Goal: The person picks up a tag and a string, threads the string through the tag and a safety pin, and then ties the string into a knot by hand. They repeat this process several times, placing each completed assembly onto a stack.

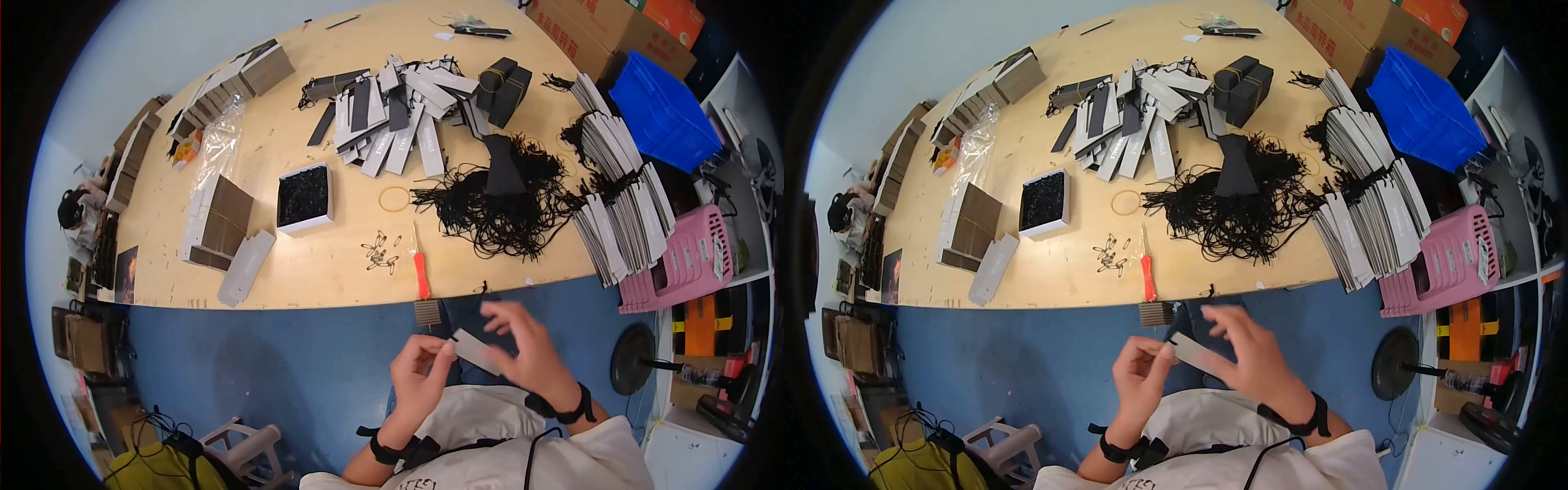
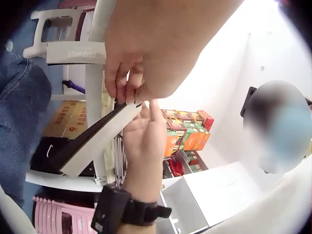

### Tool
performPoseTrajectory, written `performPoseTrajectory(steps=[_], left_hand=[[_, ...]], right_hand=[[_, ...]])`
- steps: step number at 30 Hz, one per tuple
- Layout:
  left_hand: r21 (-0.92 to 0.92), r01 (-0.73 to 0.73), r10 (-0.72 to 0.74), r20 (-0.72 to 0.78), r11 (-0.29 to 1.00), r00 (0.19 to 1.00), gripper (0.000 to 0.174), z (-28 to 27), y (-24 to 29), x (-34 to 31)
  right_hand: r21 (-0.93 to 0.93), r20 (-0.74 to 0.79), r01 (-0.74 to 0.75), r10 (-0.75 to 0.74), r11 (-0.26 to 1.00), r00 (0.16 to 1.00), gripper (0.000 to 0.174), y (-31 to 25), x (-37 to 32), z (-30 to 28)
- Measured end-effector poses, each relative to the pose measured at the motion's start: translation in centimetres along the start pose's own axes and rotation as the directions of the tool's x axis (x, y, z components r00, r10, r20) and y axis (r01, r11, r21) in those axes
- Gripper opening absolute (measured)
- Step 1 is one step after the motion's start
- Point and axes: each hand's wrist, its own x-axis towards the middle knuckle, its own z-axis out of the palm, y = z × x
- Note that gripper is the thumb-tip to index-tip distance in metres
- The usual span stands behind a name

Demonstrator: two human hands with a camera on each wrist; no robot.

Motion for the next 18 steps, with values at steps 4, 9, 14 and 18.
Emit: performPoseTrajectory(steps=[4, 9, 14, 18], left_hand=[[-0.193, 0.044, -0.067, -0.11, 0.98, 0.992, 0.009, 0.0, 0.7, 0.6], [-0.17, -0.02, -0.019, -0.225, 0.985, 0.974, 0.01, 0.4, 1.1, 0.9], [-0.109, 0.021, -0.046, -0.224, 0.994, 0.973, 0.009, -0.5, 0.4, 0.5], [-0.159, 0.054, -0.087, -0.21, 0.986, 0.974, 0.008, -0.6, -0.3, -0.2]], right_hand=[[-0.349, 0.159, 0.127, -0.075, 0.928, 0.984, 0.059, -0.1, -2.3, 0.5], [-0.426, 0.094, 0.152, -0.123, 0.892, 0.988, 0.068, -1.2, -0.1, -2.0], [-0.451, -0.35, -0.034, -0.142, 0.892, 0.926, 0.054, -1.6, 4.3, -7.5], [-0.653, -0.544, -0.263, -0.198, 0.711, 0.815, 0.047, 4.5, 4.1, -11.6]])
